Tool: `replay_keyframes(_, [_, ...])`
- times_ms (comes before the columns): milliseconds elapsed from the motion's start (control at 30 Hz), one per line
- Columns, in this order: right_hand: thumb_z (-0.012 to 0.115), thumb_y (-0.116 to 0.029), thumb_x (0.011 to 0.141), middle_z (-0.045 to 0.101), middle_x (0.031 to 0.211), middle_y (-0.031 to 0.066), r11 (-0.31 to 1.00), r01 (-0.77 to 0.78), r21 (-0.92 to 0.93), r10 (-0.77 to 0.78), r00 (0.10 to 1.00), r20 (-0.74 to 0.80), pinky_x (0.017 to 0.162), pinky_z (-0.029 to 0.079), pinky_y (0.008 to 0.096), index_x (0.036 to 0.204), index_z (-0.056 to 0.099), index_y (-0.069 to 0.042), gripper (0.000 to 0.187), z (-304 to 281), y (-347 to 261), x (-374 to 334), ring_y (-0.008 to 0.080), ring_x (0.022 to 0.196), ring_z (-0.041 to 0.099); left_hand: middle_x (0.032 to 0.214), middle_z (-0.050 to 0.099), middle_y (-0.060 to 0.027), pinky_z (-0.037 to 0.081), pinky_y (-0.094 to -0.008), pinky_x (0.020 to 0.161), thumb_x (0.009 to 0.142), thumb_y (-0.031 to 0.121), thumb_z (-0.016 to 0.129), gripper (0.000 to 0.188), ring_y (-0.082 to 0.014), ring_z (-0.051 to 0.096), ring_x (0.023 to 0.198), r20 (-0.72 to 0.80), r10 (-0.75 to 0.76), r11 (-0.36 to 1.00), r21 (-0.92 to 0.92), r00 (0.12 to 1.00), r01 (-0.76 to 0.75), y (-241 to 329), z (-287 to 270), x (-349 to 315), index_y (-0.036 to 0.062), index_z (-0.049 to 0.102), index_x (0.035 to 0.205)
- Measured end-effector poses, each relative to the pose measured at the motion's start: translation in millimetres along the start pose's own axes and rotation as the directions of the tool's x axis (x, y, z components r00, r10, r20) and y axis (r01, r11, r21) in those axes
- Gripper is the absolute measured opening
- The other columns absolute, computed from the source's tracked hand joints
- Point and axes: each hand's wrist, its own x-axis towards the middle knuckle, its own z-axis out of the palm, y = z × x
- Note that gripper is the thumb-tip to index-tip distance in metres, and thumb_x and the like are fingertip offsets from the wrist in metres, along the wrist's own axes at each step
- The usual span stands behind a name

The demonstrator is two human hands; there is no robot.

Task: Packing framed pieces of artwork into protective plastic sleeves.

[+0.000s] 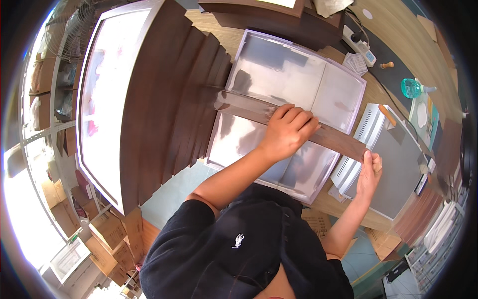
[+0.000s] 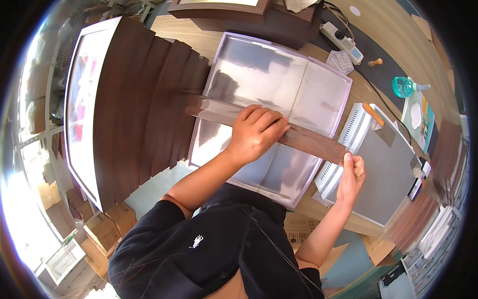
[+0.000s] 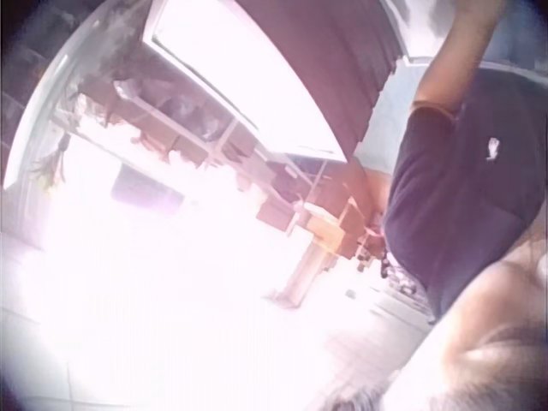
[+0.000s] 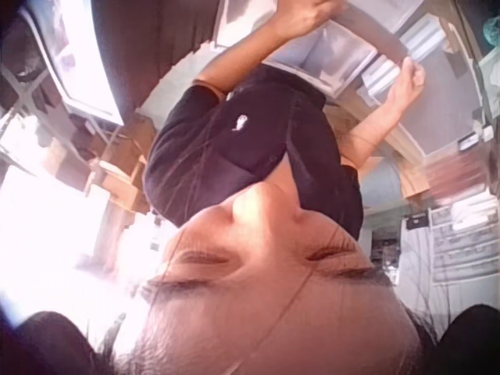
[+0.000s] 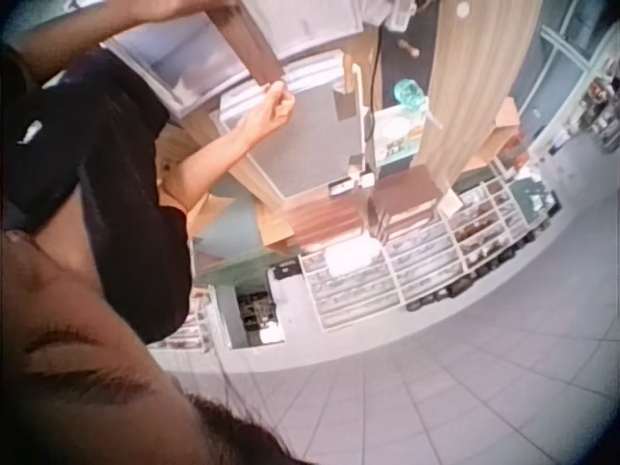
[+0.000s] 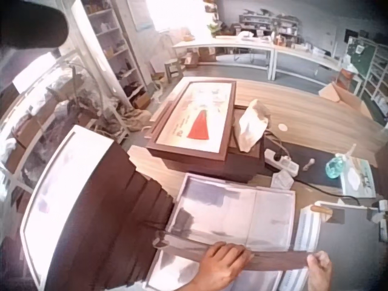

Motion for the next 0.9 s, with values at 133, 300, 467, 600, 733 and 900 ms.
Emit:
replay_keyframes(133, [0.059, -0.016, 0.088, 0.056, 0.083, 0.0021, 1.000, 0.003, 0.017, -0.003, 1.000, 0.011, 0.073, 0.038, 0.0258, 0.077, 0.054, -0.005, 0.016, -2, 0, 1, 0.0100, 0.077, 0.047, 0.084, 0.060, -0.0010, 0.044, -0.0333, 0.075, 0.066, 0.012, 0.072, 0.022, -0.0180, 0.057, 0.078, -0.003, 0.006, 1.000, -0.017, 1.000, -0.006, 0, 0, 1, 0.0094, 0.064, 0.086])
replay_keyframes(300, [0.060, -0.017, 0.086, 0.058, 0.085, 0.0030, 0.995, -0.044, -0.088, 0.040, 0.998, -0.049, 0.077, 0.040, 0.0266, 0.083, 0.055, -0.004, 0.014, -1, -10, -8, 0.0105, 0.082, 0.050, 0.083, 0.060, -0.0018, 0.045, -0.0342, 0.073, 0.067, 0.012, 0.072, 0.021, -0.0195, 0.058, 0.076, -0.003, -0.002, 0.991, -0.137, 1.000, 0.002, 0, 2, 1, 0.0087, 0.064, 0.086])
replay_keyframes(467, [0.071, -0.008, 0.073, 0.053, 0.113, 0.0145, 0.525, 0.476, -0.705, -0.643, 0.765, 0.039, 0.092, 0.037, 0.0363, 0.105, 0.057, -0.002, 0.036, 44, -41, -20, 0.0268, 0.108, 0.049, 0.081, 0.061, -0.0019, 0.045, -0.0342, 0.068, 0.066, 0.008, 0.072, 0.019, -0.0204, 0.059, 0.072, 0.001, 0.014, 0.995, -0.094, 1.000, -0.014, -5, -1, 2, 0.0082, 0.064, 0.083])
replay_keyframes(600, [0.069, -0.023, 0.074, 0.052, 0.123, 0.0054, 0.165, 0.631, -0.758, -0.531, 0.704, 0.471, 0.102, 0.023, 0.0518, 0.110, 0.061, -0.009, 0.039, 79, -41, -22, 0.0302, 0.120, 0.042, 0.081, 0.062, -0.0015, 0.045, -0.0337, 0.068, 0.066, 0.008, 0.073, 0.019, -0.0191, 0.059, 0.072, -0.017, 0.037, 0.998, -0.058, 0.999, -0.038, -5, -1, 4, 0.0080, 0.064, 0.082])
replay_keyframes(733, [0.068, -0.017, 0.074, 0.059, 0.116, 0.0029, 0.205, 0.651, -0.731, -0.549, 0.695, 0.465, 0.102, 0.021, 0.0554, 0.105, 0.064, -0.010, 0.032, 84, -17, -18, 0.0287, 0.118, 0.046, 0.086, 0.062, -0.0020, 0.044, -0.0350, 0.075, 0.068, 0.011, 0.073, 0.020, -0.0194, 0.059, 0.077, 0.051, 0.006, 1.000, -0.009, 0.999, -0.005, 1, -2, 5, 0.0090, 0.065, 0.086])
replay_keyframes(900, [0.069, -0.017, 0.074, 0.063, 0.109, 0.0012, 0.226, 0.657, -0.719, -0.584, 0.682, 0.440, 0.102, 0.021, 0.0559, 0.100, 0.067, -0.011, 0.027, 82, -19, -19, 0.0290, 0.116, 0.049, 0.093, 0.062, -0.0029, 0.040, -0.0398, 0.087, 0.070, 0.014, 0.072, 0.022, -0.0197, 0.058, 0.087, 0.197, -0.076, 0.994, 0.096, 0.977, 0.058, 3, -23, 9, 0.0104, 0.066, 0.091])
